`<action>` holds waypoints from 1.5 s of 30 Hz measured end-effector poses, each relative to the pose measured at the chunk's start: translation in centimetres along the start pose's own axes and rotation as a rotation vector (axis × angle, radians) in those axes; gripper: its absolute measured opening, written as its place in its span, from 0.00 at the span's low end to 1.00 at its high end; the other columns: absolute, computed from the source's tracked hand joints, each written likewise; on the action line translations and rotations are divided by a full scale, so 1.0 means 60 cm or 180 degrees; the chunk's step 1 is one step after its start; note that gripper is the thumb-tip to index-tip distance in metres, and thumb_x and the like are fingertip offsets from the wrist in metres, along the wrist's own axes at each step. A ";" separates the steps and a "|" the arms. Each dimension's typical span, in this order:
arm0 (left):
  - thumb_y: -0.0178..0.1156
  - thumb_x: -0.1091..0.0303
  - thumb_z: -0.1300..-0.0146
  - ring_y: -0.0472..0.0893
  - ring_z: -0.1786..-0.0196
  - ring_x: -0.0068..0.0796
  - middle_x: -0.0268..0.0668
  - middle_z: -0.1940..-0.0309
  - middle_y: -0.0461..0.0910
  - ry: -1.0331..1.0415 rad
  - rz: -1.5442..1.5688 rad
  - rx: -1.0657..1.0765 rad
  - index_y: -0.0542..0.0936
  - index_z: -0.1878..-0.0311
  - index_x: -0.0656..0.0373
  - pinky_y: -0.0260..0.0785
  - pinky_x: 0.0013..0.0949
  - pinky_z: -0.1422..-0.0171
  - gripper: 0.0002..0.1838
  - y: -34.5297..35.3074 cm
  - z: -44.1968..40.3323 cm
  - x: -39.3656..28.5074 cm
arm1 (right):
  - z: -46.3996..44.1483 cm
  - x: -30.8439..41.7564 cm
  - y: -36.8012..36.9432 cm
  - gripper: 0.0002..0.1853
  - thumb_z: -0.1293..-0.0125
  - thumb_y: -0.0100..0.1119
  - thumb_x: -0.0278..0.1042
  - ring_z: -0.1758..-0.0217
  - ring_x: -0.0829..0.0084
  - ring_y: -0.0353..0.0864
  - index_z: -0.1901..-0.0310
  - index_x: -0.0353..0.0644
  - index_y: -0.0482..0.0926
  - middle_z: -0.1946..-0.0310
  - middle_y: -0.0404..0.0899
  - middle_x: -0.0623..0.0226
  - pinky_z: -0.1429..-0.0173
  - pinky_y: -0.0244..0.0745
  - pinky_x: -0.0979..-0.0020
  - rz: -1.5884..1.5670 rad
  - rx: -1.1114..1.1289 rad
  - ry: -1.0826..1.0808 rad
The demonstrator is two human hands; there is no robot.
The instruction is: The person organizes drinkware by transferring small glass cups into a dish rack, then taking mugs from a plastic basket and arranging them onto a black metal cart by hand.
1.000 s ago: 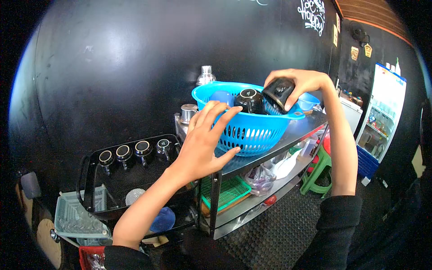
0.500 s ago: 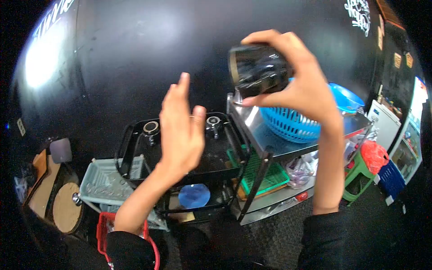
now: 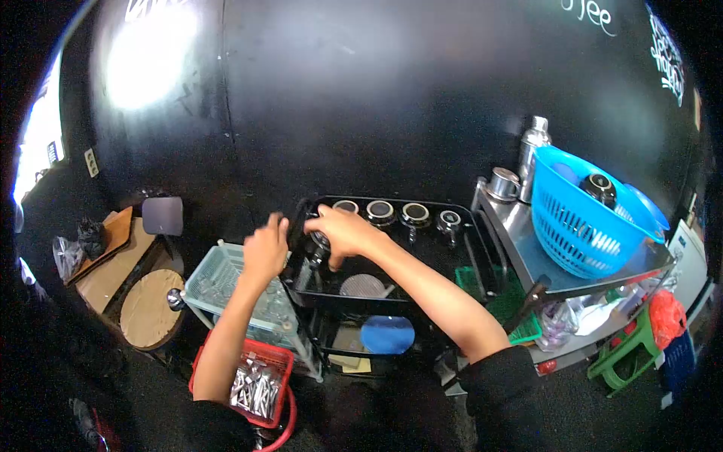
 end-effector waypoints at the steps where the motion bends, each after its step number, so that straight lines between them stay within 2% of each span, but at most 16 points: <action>1: 0.42 0.54 0.23 0.82 0.62 0.62 0.56 0.67 0.83 0.0010 0.0337 -0.0006 0.76 0.48 0.59 0.72 0.59 0.57 0.20 0.009 0.008 0.012 | -0.009 -0.003 0.015 0.46 0.77 0.83 0.33 0.47 0.51 0.78 0.45 0.50 0.78 0.51 0.74 0.56 0.45 0.78 0.55 -0.0001 0.0071 -0.0114; 7: 0.39 0.55 0.22 0.81 0.63 0.62 0.58 0.73 0.80 0.0000 0.1166 -0.0083 0.77 0.60 0.63 0.70 0.58 0.60 0.23 0.027 0.028 0.023 | -0.034 0.002 0.068 0.47 0.74 0.82 0.31 0.44 0.55 0.73 0.42 0.48 0.75 0.48 0.74 0.65 0.40 0.75 0.58 0.0183 0.0235 -0.0817; 11: 0.38 0.56 0.22 0.81 0.67 0.61 0.53 0.77 0.80 -0.0438 0.1130 -0.0088 0.77 0.62 0.62 0.70 0.57 0.62 0.23 0.038 0.036 0.034 | -0.028 -0.015 0.068 0.51 0.74 0.82 0.26 0.41 0.57 0.74 0.39 0.42 0.71 0.44 0.75 0.62 0.37 0.75 0.60 0.0128 -0.0061 -0.0950; 14: 0.38 0.55 0.22 0.82 0.68 0.59 0.50 0.78 0.81 -0.0510 0.1060 -0.0314 0.78 0.63 0.61 0.71 0.56 0.63 0.23 0.026 0.045 0.031 | -0.036 -0.045 0.071 0.55 0.74 0.82 0.24 0.37 0.55 0.73 0.36 0.38 0.66 0.40 0.74 0.58 0.36 0.75 0.60 -0.0056 0.0098 -0.0206; 22: 0.37 0.52 0.22 0.83 0.71 0.54 0.44 0.80 0.81 -0.0720 0.1000 -0.0405 0.79 0.63 0.59 0.71 0.54 0.64 0.25 0.019 0.053 0.034 | -0.025 -0.043 0.054 0.57 0.75 0.82 0.24 0.33 0.52 0.70 0.34 0.36 0.64 0.38 0.70 0.51 0.34 0.74 0.60 0.0035 -0.0583 -0.0301; 24: 0.37 0.52 0.22 0.83 0.71 0.54 0.44 0.80 0.82 -0.0717 0.1019 -0.0449 0.79 0.63 0.58 0.71 0.54 0.64 0.25 0.017 0.055 0.033 | -0.018 -0.043 0.040 0.51 0.70 0.81 0.24 0.36 0.51 0.73 0.37 0.36 0.67 0.42 0.71 0.52 0.38 0.76 0.58 0.0556 -0.0773 0.0076; 27: 0.37 0.51 0.23 0.83 0.71 0.54 0.44 0.80 0.82 -0.0693 0.1042 -0.0516 0.79 0.63 0.58 0.71 0.55 0.64 0.25 0.012 0.058 0.032 | -0.014 -0.049 0.044 0.44 0.65 0.79 0.23 0.42 0.50 0.77 0.41 0.36 0.69 0.47 0.73 0.52 0.42 0.79 0.57 0.0175 -0.0703 0.0600; 28: 0.37 0.51 0.23 0.83 0.71 0.55 0.44 0.79 0.82 -0.0672 0.1050 -0.0532 0.79 0.63 0.57 0.71 0.55 0.64 0.25 0.009 0.058 0.030 | -0.014 -0.050 0.046 0.39 0.62 0.78 0.25 0.46 0.49 0.80 0.44 0.36 0.71 0.48 0.73 0.50 0.45 0.80 0.57 0.0078 -0.0707 0.0634; 33: 0.37 0.49 0.23 0.82 0.68 0.59 0.50 0.77 0.81 -0.0705 0.0993 -0.0604 0.80 0.63 0.59 0.70 0.56 0.63 0.27 0.020 0.057 0.041 | -0.014 -0.062 0.058 0.36 0.63 0.79 0.28 0.46 0.49 0.79 0.47 0.38 0.74 0.47 0.73 0.50 0.46 0.79 0.56 0.0078 -0.0891 0.0461; 35: 0.38 0.48 0.23 0.81 0.67 0.61 0.52 0.76 0.81 -0.0664 0.1011 -0.0681 0.81 0.63 0.59 0.70 0.57 0.62 0.28 0.017 0.059 0.042 | 0.010 -0.024 0.030 0.24 0.53 0.70 0.25 0.48 0.51 0.80 0.51 0.40 0.77 0.52 0.76 0.52 0.52 0.79 0.54 0.0938 -0.1292 -0.0066; 36: 0.38 0.48 0.23 0.81 0.65 0.62 0.54 0.75 0.81 -0.0716 0.1032 -0.0636 0.81 0.63 0.60 0.70 0.58 0.61 0.29 0.019 0.059 0.046 | 0.029 -0.002 0.005 0.23 0.52 0.70 0.29 0.45 0.54 0.76 0.52 0.42 0.79 0.52 0.76 0.55 0.46 0.73 0.51 0.1018 -0.1202 -0.0040; 37: 0.38 0.47 0.23 0.81 0.64 0.64 0.56 0.74 0.81 -0.0752 0.1070 -0.0583 0.81 0.63 0.61 0.69 0.58 0.60 0.30 0.022 0.057 0.047 | 0.045 0.011 -0.011 0.32 0.55 0.77 0.37 0.41 0.54 0.73 0.46 0.43 0.75 0.48 0.73 0.57 0.39 0.69 0.48 0.0890 -0.1006 0.0134; 39: 0.38 0.47 0.23 0.80 0.61 0.65 0.57 0.70 0.81 -0.0615 0.0917 -0.0744 0.81 0.59 0.62 0.69 0.59 0.58 0.29 0.017 0.056 0.046 | 0.120 0.075 -0.081 0.29 0.49 0.73 0.41 0.42 0.56 0.73 0.46 0.42 0.74 0.51 0.73 0.59 0.39 0.67 0.50 0.0817 -0.1224 -0.0006; 41: 0.48 0.56 0.25 0.80 0.55 0.61 0.53 0.61 0.82 -0.0922 0.0486 -0.0382 0.79 0.52 0.62 0.70 0.54 0.51 0.18 0.005 0.050 0.036 | 0.209 0.134 -0.158 0.27 0.45 0.70 0.44 0.45 0.59 0.73 0.47 0.42 0.74 0.50 0.74 0.59 0.42 0.65 0.54 0.0891 -0.1235 -0.0028; 43: 0.57 0.67 0.31 0.76 0.48 0.54 0.48 0.54 0.80 0.0048 0.0341 -0.1193 0.76 0.47 0.62 0.67 0.48 0.43 0.13 -0.040 0.050 -0.016 | 0.307 0.173 -0.238 0.25 0.42 0.67 0.47 0.50 0.63 0.74 0.47 0.43 0.76 0.56 0.76 0.64 0.44 0.63 0.60 0.1188 -0.1402 0.0073; 45: 0.61 0.74 0.36 0.73 0.44 0.47 0.46 0.51 0.78 0.0392 0.0786 -0.1596 0.76 0.48 0.62 0.64 0.44 0.38 0.14 -0.094 0.053 -0.106 | 0.398 0.184 -0.328 0.22 0.41 0.69 0.46 0.56 0.68 0.79 0.50 0.44 0.80 0.61 0.81 0.68 0.50 0.65 0.63 0.1472 -0.1657 0.0459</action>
Point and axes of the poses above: each hand's wrist, its own z-axis away from the middle knuckle, its own y-axis out of the palm, x = y × z, the point moved 10 cm from there along -z, towards the middle knuckle
